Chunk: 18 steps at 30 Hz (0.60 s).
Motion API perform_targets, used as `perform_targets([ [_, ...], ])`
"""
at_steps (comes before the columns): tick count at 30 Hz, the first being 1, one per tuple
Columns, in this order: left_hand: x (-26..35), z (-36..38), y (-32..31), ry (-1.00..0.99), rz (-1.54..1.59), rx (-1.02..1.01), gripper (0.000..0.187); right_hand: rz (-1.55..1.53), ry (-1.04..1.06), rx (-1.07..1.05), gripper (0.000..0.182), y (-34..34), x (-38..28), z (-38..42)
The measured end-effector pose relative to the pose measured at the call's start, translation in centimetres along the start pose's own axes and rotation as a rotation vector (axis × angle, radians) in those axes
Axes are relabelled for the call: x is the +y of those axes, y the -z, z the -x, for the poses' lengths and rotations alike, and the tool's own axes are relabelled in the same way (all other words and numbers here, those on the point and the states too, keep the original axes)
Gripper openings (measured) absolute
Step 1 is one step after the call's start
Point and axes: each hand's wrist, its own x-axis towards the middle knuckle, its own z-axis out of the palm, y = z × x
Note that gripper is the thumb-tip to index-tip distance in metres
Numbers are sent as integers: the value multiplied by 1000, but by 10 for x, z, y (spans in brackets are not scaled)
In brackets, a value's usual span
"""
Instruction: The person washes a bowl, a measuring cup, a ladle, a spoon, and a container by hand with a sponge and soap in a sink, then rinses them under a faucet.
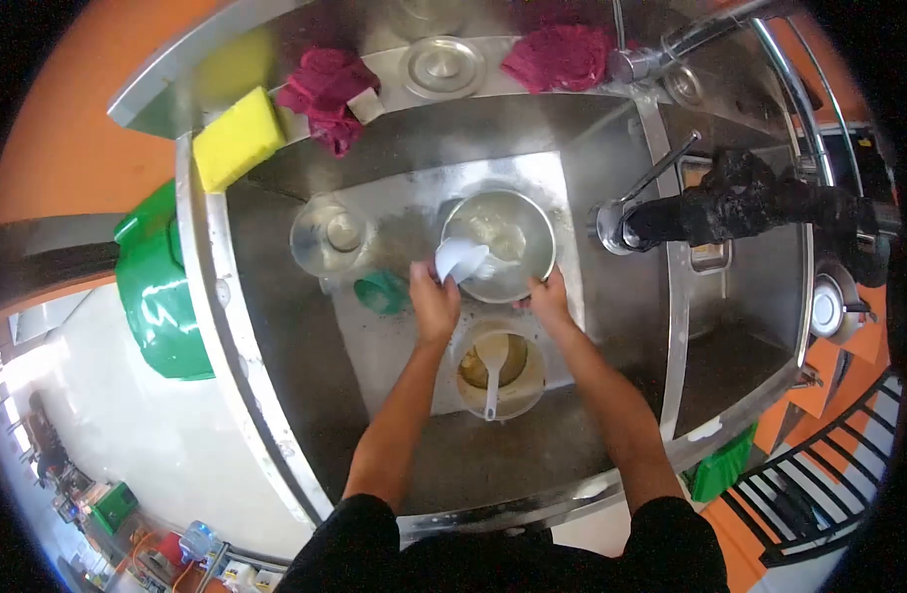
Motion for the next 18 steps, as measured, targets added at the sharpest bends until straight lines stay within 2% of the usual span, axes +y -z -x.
perform_targets([
  [1, 9, 3, 8, 1, -12, 8, 30, -155, -220, -101, 52, 0, 1, 2],
  [2, 17, 4, 17, -104, -10, 141, 32, -162, -222, -121, 52, 0, 1, 3],
  [3, 24, 2, 29, -210, -12, 285, 34, -183, -308, -82, 47, -3, -5, 5],
  [4, 28, 3, 39, -209, -37, 319, 34, -199, -399, -53, 41, -6, -7, 5],
  [6, 33, 5, 56, -188, 105, 389, 41, -222, -307, 32, 41, 5, 23, -5],
  [7, 39, 7, 65, -52, 59, 365, 42, -64, -362, 22, 47, 12, 34, -14],
  [8, 45, 13, 78, 17, 64, 281, 41, 105, -280, 41, 53, 12, 37, -10],
  [9, 30, 12, 79, 108, 113, 251, 37, 154, -349, 111, 58, -6, 6, 7],
  [10, 27, 17, 89, 152, -120, 266, 36, 326, -384, -8, 60, 10, 32, -17],
  [11, 41, 22, 101, 551, 303, 225, 43, 107, -357, -73, 61, 18, 40, -23],
  [12, -10, 35, 87, 275, -174, 276, 48, -78, -318, -52, 59, 7, 6, 3],
  [13, -53, 40, 77, 323, -174, 267, 52, -104, -289, -19, 56, 32, 40, -30],
  [14, -34, 52, 95, 207, -160, 390, 47, -22, -278, 161, 51, 8, 19, -22],
  [15, -41, 58, 101, 318, -131, 411, 45, 202, -302, 88, 43, 19, 36, -45],
  [16, -48, 59, 104, 423, -89, 401, 43, 199, -291, 56, 43, 4, 35, -46],
  [18, -65, 61, 98, 451, -21, 444, 41, 243, -218, 36, 37, 5, 32, -46],
])
